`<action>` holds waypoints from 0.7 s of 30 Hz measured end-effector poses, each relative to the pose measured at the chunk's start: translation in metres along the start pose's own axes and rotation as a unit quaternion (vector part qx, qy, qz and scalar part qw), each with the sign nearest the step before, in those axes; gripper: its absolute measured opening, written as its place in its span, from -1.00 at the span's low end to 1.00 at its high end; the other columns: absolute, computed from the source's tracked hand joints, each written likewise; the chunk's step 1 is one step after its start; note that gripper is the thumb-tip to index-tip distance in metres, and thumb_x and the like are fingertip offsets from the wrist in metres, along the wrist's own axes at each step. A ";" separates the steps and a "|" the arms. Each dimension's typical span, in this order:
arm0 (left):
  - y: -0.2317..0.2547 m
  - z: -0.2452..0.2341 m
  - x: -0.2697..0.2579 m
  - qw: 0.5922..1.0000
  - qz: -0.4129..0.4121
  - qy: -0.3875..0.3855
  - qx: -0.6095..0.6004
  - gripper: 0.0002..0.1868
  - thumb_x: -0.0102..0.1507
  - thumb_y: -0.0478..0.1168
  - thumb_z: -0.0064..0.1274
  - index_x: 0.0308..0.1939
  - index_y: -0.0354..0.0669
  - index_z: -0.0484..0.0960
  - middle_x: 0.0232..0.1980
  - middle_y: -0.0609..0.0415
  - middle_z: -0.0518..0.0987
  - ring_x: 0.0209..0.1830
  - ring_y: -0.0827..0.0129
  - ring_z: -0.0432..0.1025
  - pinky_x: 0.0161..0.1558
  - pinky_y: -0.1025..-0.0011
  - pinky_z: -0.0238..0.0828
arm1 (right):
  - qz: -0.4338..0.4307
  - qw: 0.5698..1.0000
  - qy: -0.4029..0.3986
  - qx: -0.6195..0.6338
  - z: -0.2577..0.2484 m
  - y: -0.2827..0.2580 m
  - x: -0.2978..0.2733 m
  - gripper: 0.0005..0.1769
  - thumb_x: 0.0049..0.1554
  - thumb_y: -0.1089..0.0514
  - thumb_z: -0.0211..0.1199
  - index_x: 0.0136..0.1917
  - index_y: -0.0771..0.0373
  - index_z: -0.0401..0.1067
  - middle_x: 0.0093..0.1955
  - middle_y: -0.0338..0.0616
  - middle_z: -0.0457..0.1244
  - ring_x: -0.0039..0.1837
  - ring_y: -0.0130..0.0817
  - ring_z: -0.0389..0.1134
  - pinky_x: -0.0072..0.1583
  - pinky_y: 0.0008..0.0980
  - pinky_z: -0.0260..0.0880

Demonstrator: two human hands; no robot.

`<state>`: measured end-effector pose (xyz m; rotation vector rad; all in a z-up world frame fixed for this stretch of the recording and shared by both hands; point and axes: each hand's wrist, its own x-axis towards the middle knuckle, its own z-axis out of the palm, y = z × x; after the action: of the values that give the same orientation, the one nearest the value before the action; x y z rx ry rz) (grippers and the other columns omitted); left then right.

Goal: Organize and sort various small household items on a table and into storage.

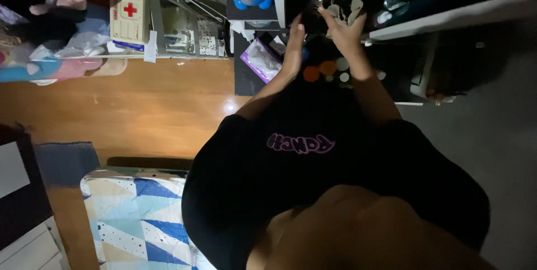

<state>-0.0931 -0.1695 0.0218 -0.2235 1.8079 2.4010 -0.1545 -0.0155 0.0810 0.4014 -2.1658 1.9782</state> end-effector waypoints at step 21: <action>0.012 0.006 0.008 0.992 -0.021 0.007 0.126 -0.20 0.51 0.19 -0.49 0.60 -0.41 -0.01 0.67 -0.31 -0.01 0.69 -0.03 -0.15 0.60 0.22 -0.27 | 0.127 0.986 0.066 0.089 -0.015 -0.019 -0.060 -0.42 0.23 0.51 0.22 0.49 0.48 0.20 0.52 0.17 0.18 0.51 -0.12 0.29 0.51 -0.10 0.40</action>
<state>-0.1038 -0.1666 0.0327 -0.2487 2.0647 2.1202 -0.0923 0.0022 0.0816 0.0153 -2.0509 2.2704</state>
